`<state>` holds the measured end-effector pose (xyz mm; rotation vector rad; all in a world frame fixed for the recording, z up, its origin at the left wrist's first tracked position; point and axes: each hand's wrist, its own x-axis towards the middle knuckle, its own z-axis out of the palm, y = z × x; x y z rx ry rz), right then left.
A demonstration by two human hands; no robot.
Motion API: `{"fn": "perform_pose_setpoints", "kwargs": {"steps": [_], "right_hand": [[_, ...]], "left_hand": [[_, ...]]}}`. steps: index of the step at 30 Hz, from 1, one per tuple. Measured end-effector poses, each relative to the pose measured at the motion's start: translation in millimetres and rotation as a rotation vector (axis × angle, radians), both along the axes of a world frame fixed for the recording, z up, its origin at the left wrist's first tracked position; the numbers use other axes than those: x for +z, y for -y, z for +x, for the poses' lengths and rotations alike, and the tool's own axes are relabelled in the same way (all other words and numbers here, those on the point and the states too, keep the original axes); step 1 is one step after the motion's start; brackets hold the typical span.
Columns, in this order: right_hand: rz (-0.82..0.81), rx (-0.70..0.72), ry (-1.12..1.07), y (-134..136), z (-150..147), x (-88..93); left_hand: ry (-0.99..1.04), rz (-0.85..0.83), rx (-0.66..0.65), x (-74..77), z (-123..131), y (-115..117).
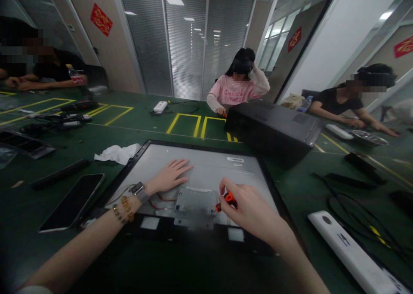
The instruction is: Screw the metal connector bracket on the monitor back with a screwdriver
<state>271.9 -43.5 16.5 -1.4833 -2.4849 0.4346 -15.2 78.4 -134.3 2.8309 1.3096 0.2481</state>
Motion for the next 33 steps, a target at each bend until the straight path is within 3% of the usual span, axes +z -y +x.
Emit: {"fn": "perform_pose_setpoints", "kwargs": {"steps": [33], "right_hand": [[-0.030,-0.012,0.029,1.3,1.7,4.0]], "left_hand": [[0.006,-0.015,-0.007,1.3,0.1,-0.6]]}}
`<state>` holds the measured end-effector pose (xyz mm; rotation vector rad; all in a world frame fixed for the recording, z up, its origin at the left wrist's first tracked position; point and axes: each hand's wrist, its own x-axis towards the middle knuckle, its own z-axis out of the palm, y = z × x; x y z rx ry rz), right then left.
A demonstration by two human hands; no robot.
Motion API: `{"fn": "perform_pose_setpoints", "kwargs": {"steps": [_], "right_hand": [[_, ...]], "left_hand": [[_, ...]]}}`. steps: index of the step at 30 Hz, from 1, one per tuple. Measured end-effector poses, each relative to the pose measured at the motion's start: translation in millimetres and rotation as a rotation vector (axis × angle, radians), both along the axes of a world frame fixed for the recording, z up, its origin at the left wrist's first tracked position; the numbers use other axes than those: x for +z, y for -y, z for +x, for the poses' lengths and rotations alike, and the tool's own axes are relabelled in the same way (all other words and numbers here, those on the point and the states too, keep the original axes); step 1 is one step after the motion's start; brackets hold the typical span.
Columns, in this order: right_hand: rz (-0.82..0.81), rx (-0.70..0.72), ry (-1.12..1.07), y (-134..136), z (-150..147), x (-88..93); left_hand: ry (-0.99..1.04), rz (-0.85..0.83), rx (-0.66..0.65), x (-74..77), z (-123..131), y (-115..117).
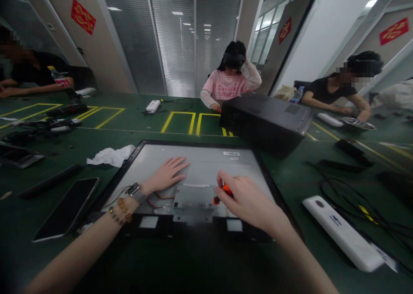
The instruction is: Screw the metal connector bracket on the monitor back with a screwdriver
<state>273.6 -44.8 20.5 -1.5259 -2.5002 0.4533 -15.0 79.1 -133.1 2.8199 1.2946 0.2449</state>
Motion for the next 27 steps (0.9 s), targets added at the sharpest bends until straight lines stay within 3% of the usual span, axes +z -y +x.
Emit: {"fn": "perform_pose_setpoints", "kwargs": {"steps": [16,27], "right_hand": [[0.022,0.013,-0.018,2,0,2.5],[0.081,0.016,0.005,-2,3,-8.7]], "left_hand": [[0.016,0.022,-0.017,-3.5,-2,-2],[-0.007,0.000,-0.007,0.5,0,-1]]}}
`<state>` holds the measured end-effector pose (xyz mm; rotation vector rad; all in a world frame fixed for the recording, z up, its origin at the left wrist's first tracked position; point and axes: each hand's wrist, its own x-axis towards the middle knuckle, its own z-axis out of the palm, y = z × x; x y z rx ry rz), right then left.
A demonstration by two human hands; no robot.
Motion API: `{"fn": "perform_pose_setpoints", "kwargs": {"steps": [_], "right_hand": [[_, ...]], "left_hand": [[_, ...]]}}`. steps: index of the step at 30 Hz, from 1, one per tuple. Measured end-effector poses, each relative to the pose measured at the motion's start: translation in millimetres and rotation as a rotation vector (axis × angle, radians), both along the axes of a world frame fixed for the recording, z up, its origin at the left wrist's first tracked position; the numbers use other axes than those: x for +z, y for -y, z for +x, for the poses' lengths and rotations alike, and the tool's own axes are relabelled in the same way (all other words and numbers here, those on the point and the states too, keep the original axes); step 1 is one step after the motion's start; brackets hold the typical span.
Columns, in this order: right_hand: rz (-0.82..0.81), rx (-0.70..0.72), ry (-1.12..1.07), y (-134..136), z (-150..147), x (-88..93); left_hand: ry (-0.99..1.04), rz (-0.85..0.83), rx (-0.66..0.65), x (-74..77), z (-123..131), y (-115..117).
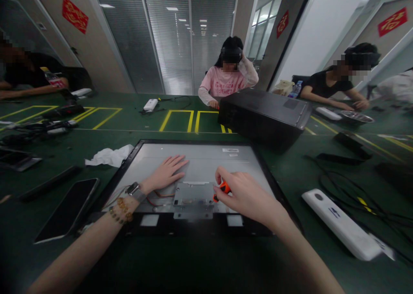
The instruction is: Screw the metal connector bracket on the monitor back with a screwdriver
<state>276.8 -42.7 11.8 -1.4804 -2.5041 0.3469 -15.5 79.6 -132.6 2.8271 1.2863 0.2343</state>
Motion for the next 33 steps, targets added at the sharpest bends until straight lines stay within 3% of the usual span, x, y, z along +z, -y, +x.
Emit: {"fn": "perform_pose_setpoints", "kwargs": {"steps": [33], "right_hand": [[-0.022,-0.021,-0.002,1.1,-0.7,5.4]], "left_hand": [[0.024,0.007,-0.010,-3.3,-0.8,-1.7]]}}
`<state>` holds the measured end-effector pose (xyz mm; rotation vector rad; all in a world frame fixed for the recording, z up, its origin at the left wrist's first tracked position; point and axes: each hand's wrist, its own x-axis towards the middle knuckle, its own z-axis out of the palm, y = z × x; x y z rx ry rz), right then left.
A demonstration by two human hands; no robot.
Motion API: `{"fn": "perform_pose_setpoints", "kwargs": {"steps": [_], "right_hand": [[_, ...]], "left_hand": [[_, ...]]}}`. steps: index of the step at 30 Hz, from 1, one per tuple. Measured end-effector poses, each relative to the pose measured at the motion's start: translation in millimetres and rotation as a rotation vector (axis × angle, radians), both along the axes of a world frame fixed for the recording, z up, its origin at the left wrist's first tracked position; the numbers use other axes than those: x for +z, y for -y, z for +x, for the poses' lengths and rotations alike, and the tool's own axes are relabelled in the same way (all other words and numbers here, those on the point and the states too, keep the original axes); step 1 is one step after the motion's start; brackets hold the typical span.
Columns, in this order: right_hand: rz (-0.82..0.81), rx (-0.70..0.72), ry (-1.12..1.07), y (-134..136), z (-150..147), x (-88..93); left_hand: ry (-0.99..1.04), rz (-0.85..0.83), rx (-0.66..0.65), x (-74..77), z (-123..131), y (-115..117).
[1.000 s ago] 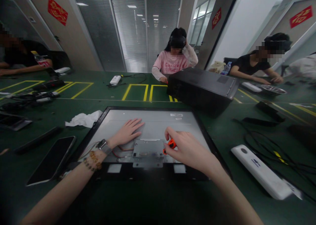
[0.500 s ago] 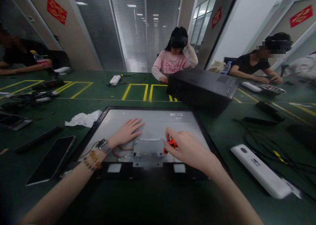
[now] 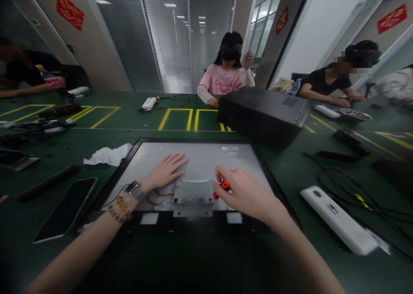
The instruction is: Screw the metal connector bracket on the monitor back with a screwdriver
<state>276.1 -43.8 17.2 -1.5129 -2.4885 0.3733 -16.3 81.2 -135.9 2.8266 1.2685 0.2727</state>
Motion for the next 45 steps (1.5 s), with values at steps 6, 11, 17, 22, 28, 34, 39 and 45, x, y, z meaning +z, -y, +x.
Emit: {"fn": "perform_pose_setpoints", "kwargs": {"steps": [6,11,17,22,28,34,39,45], "right_hand": [[-0.010,0.009,0.012,1,0,1.0],[-0.007,0.007,0.016,2,-2,2.0],[0.027,-0.004,0.041,1,1,-1.2],[0.025,0.026,0.007,-1,3,-4.3],[-0.004,0.078,-0.070,0,3,-0.7],[-0.041,0.085,-0.101,3,1,3.7],[-0.071,0.088,-0.105,5,-1,7.3],[-0.049,0.120,-0.096,3,-2,4.0]], "left_hand": [[-0.006,-0.020,-0.001,2.7,0,0],[-0.012,-0.014,0.005,0.8,0,0],[-0.009,-0.015,-0.003,0.2,-1,0],[-0.021,-0.029,0.004,1.7,0,0],[-0.019,-0.017,0.008,0.5,0,-1],[-0.005,-0.017,0.001,-0.4,0,-1],[-0.006,-0.018,0.003,-0.1,0,-1],[-0.023,-0.023,0.008,1.7,1,0]]}}
